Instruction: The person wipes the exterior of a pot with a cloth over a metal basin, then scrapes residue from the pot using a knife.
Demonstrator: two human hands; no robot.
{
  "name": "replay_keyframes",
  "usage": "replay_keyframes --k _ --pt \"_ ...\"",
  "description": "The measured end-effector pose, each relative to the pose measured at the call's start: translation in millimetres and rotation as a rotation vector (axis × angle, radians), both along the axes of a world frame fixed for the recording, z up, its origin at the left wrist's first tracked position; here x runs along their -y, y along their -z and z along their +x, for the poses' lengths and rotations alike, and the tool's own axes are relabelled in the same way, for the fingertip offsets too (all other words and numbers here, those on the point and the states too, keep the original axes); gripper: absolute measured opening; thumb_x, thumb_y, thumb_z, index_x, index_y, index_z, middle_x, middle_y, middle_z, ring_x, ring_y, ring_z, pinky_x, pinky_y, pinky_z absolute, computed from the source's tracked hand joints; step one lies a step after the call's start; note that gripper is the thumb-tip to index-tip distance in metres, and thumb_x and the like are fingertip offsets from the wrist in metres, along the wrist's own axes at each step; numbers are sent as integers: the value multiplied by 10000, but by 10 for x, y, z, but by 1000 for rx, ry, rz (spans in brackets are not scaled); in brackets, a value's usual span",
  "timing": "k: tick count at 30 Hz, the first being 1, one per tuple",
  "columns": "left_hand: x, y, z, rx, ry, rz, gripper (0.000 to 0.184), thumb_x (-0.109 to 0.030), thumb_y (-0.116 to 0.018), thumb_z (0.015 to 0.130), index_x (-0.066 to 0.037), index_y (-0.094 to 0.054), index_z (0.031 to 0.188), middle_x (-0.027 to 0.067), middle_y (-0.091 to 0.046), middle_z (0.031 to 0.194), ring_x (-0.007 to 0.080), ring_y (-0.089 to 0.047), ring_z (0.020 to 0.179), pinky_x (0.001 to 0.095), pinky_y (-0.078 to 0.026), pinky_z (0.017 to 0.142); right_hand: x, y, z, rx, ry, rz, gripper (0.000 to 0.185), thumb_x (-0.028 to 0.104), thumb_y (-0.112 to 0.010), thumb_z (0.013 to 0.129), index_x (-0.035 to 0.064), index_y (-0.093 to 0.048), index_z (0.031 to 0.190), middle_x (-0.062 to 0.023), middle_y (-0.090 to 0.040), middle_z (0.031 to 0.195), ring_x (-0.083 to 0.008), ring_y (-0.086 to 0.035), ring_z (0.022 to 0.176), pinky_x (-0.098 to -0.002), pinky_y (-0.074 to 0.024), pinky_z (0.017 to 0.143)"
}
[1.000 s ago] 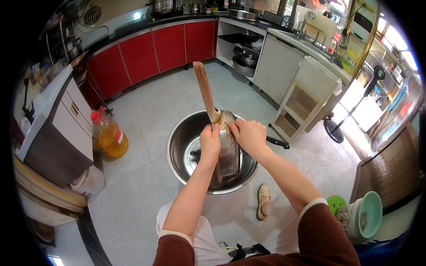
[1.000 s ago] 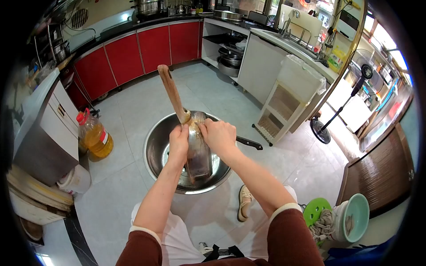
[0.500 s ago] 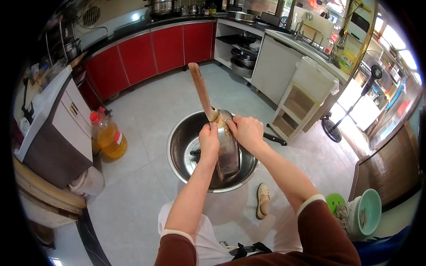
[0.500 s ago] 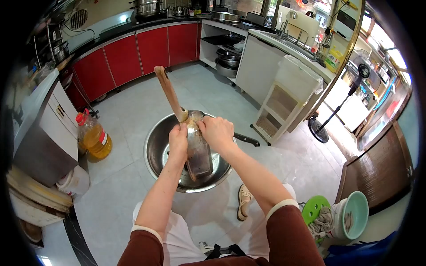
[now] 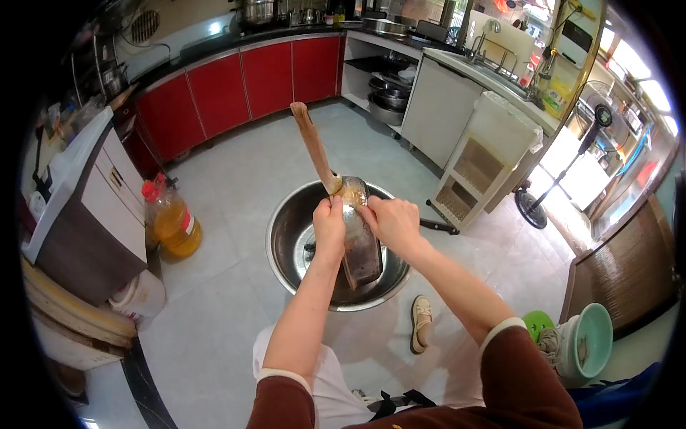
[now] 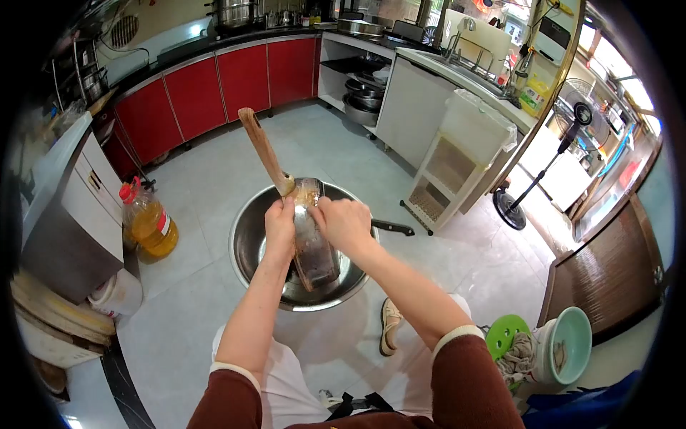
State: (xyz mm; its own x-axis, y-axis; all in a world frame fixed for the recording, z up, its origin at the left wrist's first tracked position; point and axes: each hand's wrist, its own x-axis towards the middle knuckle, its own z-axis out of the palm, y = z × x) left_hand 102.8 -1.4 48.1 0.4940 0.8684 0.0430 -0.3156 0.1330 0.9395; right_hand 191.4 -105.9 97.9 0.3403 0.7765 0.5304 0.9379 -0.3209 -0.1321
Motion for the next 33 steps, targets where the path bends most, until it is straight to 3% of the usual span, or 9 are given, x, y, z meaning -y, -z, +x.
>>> replay_keyframes --k 6,12,29,31,33 --pt "-33 -10 -88 -87 16 108 298 -215 -513 1027 54 -642 1037 16 -603 873 84 -500 806 285 -419 718 -137 -77 116 -6 31 -13 334 362 -599 924 90 -655 739 -139 -653 643 -354 -657 614 -465 -504 560" --pt "-125 63 -34 -23 115 61 299 -210 -516 1026 60 -642 1053 25 -622 901 92 -517 823 286 -435 737 -96 -49 176 58 -18 13 330 369 -607 917 89 -649 748 -146 -649 637 -355 -655 603 -465 -505 557" --pt "-172 56 -50 -179 99 97 283 -194 -528 1018 63 -646 1034 34 -639 904 93 -542 809 279 -446 714 -23 12 139 72 -45 28 354 376 -597 928 87 -627 726 -140 -627 597 -346 -643 567 -452 -488 514" --pt "-151 52 -12 -101 28 85 299 -206 -564 988 69 -641 899 51 -591 750 116 -469 718 334 -416 662 -24 -5 145 75 -38 34 356 378 -599 926 86 -626 725 -134 -618 585 -344 -641 564 -453 -484 510" --pt "-205 55 -43 -117 68 95 284 -199 -547 1003 64 -646 960 45 -617 826 105 -505 760 307 -432 686 -114 -5 231 102 -57 31 359 393 -603 921 93 -628 726 -130 -620 587 -347 -641 566 -459 -483 510"
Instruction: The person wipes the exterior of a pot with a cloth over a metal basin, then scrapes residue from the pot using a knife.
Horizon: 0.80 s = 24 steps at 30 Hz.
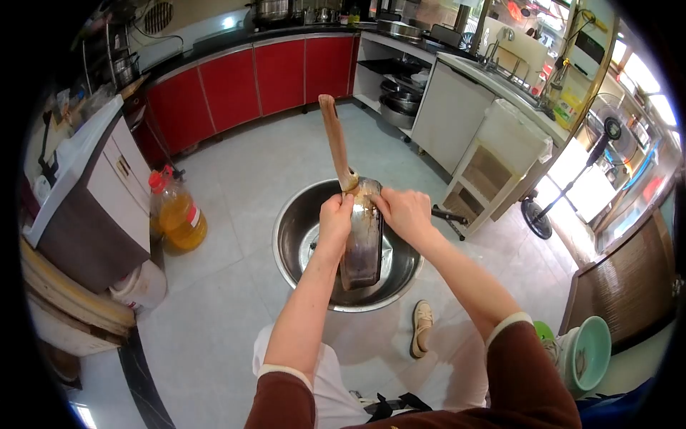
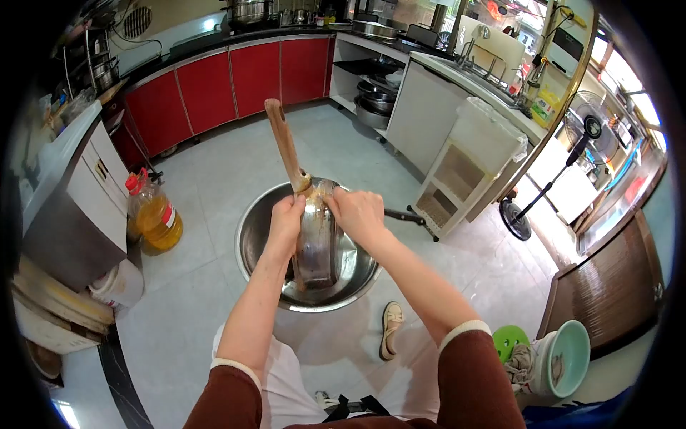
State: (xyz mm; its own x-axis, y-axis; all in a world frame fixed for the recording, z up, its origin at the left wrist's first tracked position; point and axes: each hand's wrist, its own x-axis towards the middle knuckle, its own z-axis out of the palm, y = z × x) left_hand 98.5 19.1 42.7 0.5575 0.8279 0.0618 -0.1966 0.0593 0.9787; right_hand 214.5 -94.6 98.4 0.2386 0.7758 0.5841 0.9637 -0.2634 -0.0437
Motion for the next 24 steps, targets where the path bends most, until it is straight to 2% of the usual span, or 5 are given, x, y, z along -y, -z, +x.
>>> replay_keyframes --k 1,3,14,16,24 --pt "-16 7 -13 -16 44 7 279 -192 -530 1017 60 -650 1022 39 -644 902 93 -542 803 280 -447 711 -59 16 46 -4 -1 -1 359 393 -603 921 93 -628 726 -130 -620 587 -347 -641 566 -459 -483 510" --pt "-20 20 -21 -21 39 14 278 -193 -532 1017 59 -650 1015 37 -638 892 92 -535 794 281 -445 705 -176 20 88 5 33 91 338 369 -643 899 109 -616 685 -123 -588 554 -352 -615 550 -460 -462 508" --pt "-4 61 13 -64 25 32 270 -177 -529 1013 64 -649 1027 46 -647 905 100 -545 801 288 -449 715 -101 -8 -5 -70 63 4 337 386 -614 913 91 -658 755 -151 -636 611 -359 -653 592 -463 -504 552" --pt "15 81 54 7 -53 36 275 -187 -570 970 76 -634 917 92 -630 785 133 -510 750 352 -436 693 -62 -16 -63 -84 73 9 331 382 -617 911 93 -657 755 -151 -635 609 -359 -653 593 -465 -503 548" --pt "14 79 55 11 -53 37 276 -190 -573 968 75 -637 923 95 -630 785 134 -510 732 343 -436 683 -64 6 -67 -77 68 2 331 383 -607 916 94 -665 765 -146 -637 609 -359 -655 587 -471 -503 534"
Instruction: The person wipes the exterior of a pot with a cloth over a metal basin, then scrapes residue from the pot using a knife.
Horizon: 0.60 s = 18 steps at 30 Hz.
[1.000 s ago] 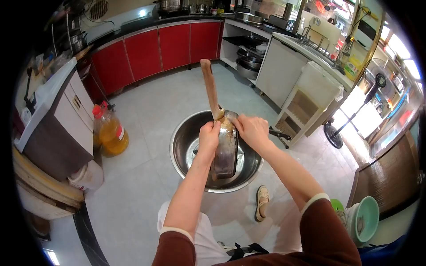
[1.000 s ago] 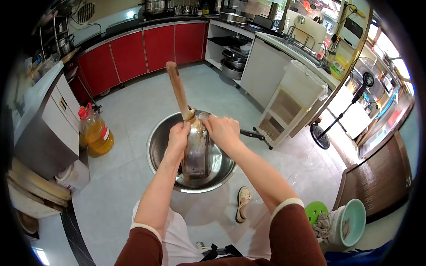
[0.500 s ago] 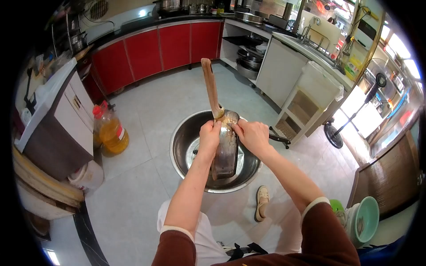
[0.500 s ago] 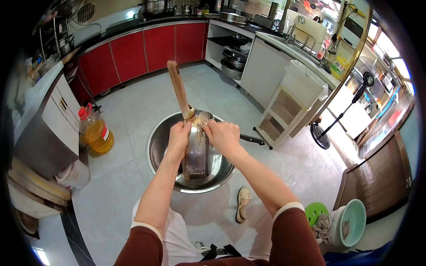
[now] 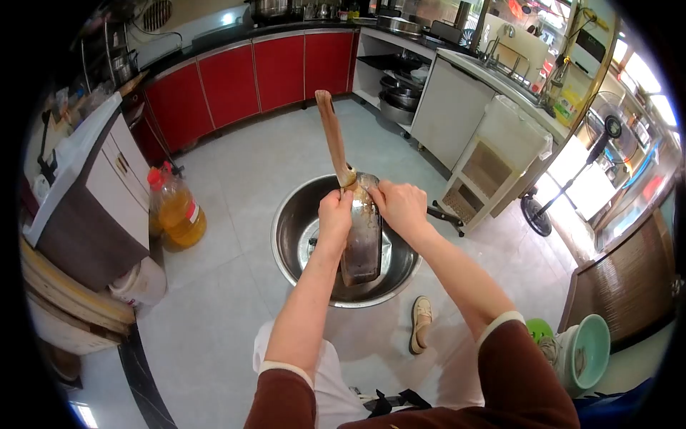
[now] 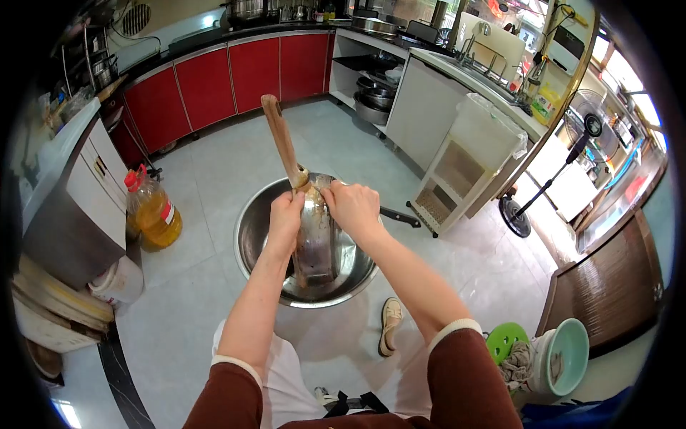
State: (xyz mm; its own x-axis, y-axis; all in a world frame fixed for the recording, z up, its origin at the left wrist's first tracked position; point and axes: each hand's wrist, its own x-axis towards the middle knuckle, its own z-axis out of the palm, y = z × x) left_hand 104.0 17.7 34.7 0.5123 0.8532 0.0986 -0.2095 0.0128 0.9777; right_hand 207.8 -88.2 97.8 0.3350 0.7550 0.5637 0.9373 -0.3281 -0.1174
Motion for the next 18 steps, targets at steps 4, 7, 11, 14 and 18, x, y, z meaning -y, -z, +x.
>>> replay_keyframes --k 4,7,11,14,18 --pt "-74 -12 9 45 37 -88 253 -151 -519 1008 67 -646 1028 46 -646 902 100 -562 798 289 -461 705 234 93 -231 -5 -61 -53 342 368 -593 926 92 -625 726 -138 -634 600 -346 -649 567 -466 -496 516" --pt "-113 15 27 42 33 -66 246 -142 -519 1002 68 -641 1043 58 -655 917 113 -582 801 295 -472 706 97 79 -151 46 -44 26 339 374 -602 925 96 -621 733 -137 -635 602 -342 -644 558 -454 -497 508" --pt "-72 -30 -41 -88 15 8 247 -143 -524 998 70 -640 1048 66 -660 937 121 -590 820 300 -476 726 -51 14 -52 15 31 22 344 376 -605 923 93 -617 728 -141 -635 608 -345 -650 577 -458 -502 519" --pt "-49 0 55 103 -29 -103 237 -158 -572 958 64 -641 914 56 -600 760 120 -491 730 343 -427 669 108 70 -144 45 26 -31 349 377 -610 918 90 -615 721 -136 -631 598 -346 -650 570 -461 -503 524" --pt "-88 -26 0 45 28 -90 256 -156 -531 999 70 -642 1046 56 -648 925 106 -560 818 297 -460 725 31 55 -96 10 -35 27 352 380 -609 918 93 -616 715 -133 -631 591 -344 -650 564 -457 -500 522"
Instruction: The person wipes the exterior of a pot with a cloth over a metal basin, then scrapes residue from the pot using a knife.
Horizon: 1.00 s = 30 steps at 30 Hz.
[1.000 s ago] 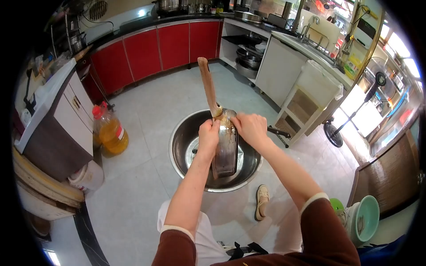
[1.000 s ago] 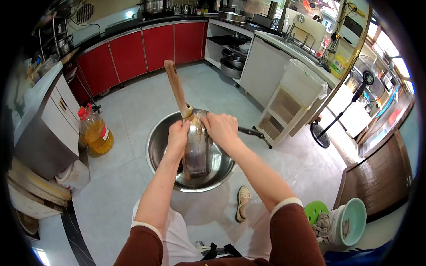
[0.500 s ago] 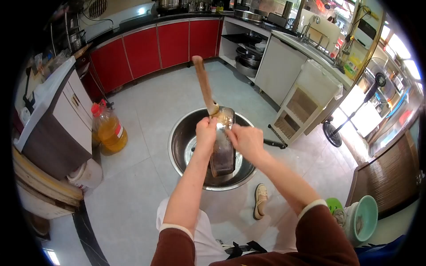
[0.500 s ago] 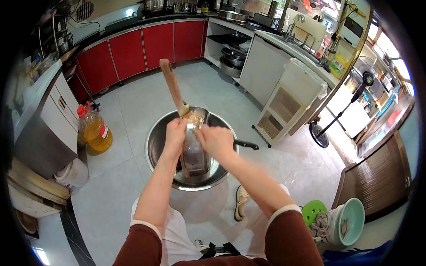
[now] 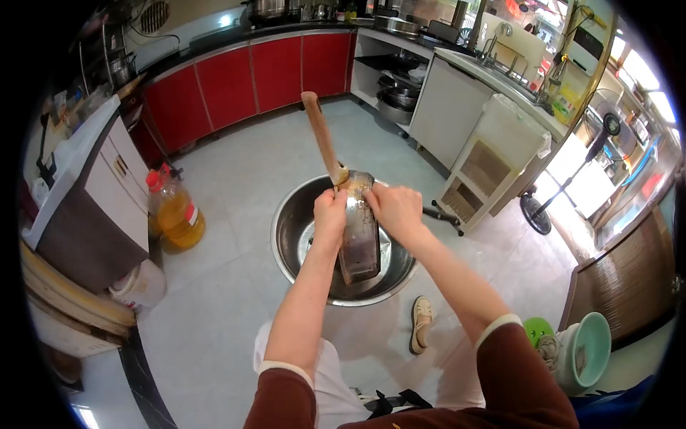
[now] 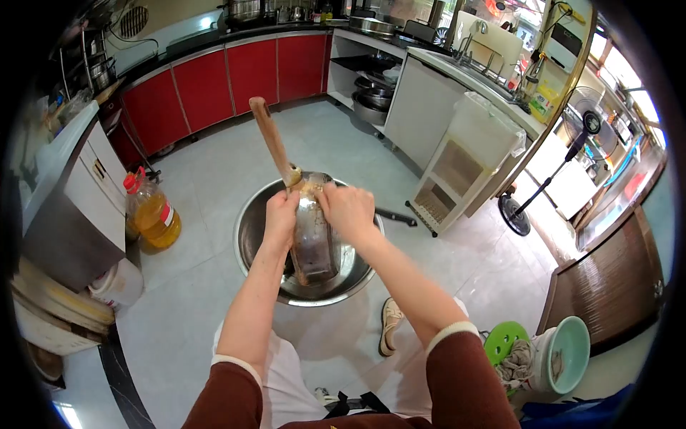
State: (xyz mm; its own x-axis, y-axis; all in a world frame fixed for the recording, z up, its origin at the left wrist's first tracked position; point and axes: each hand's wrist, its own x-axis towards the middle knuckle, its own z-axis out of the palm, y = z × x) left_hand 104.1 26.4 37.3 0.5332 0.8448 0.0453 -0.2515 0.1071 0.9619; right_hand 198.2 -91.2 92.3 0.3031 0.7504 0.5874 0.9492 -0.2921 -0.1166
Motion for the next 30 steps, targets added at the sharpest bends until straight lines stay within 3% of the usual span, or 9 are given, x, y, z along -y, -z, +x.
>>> replay_keyframes --k 2,9,11,14,15,16,18,29,30 --pt "-10 10 -41 -150 2 116 251 -152 -531 1000 66 -648 1042 47 -649 908 103 -557 807 293 -456 713 -118 -46 38 15 45 21 352 381 -605 921 94 -619 718 -134 -635 594 -344 -650 566 -456 -496 520" --pt "-10 49 27 -28 10 36 260 -167 -551 994 71 -654 1014 37 -640 868 95 -542 777 280 -443 690 62 -27 -28 -15 20 -71 335 367 -580 938 92 -656 763 -156 -651 631 -360 -656 589 -461 -505 542" --pt "-14 79 23 -54 -17 71 256 -175 -583 947 69 -651 918 65 -626 768 121 -519 735 338 -434 675 -106 -58 106 8 50 -31 325 364 -569 942 88 -656 793 -160 -657 649 -364 -661 609 -465 -512 560" --pt "82 -35 -27 -83 -16 82 262 -181 -589 941 73 -655 941 107 -658 795 137 -547 744 349 -450 692 -34 -54 68 18 83 -75 327 367 -565 945 89 -655 797 -159 -654 642 -363 -662 613 -467 -510 564" --pt "92 -82 -53 -204 -11 145 263 -182 -596 932 70 -661 972 153 -678 820 169 -593 760 368 -468 720 39 -58 42 -1 103 -99 329 372 -560 948 94 -651 798 -157 -649 633 -361 -663 619 -468 -508 569" --pt "102 -71 -39 -199 -12 146 263 -182 -596 932 70 -661 972 153 -678 820 169 -593 760 368 -468 720 75 -77 44 4 103 -98 329 372 -560 948 94 -651 798 -157 -649 633 -361 -663 619 -468 -508 569" --pt "144 -75 -7 -155 20 204 261 -154 -571 969 82 -667 1028 59 -666 883 111 -560 796 304 -458 729 112 -85 38 -21 141 -146 338 377 -565 946 94 -642 778 -156 -644 625 -361 -662 620 -469 -504 567" --pt "165 -65 1 -193 34 251 260 -159 -561 972 69 -666 1037 72 -675 877 116 -574 794 305 -462 726 231 -8 -71 -22 136 -48 348 375 -583 937 92 -625 738 -135 -636 598 -346 -654 574 -458 -499 527" --pt "132 -44 19 -216 -9 250 259 -172 -578 951 58 -672 1027 124 -687 863 173 -617 798 345 -474 734 253 9 -110 -13 128 -57 346 374 -588 934 93 -623 735 -129 -634 591 -341 -654 568 -455 -499 521"
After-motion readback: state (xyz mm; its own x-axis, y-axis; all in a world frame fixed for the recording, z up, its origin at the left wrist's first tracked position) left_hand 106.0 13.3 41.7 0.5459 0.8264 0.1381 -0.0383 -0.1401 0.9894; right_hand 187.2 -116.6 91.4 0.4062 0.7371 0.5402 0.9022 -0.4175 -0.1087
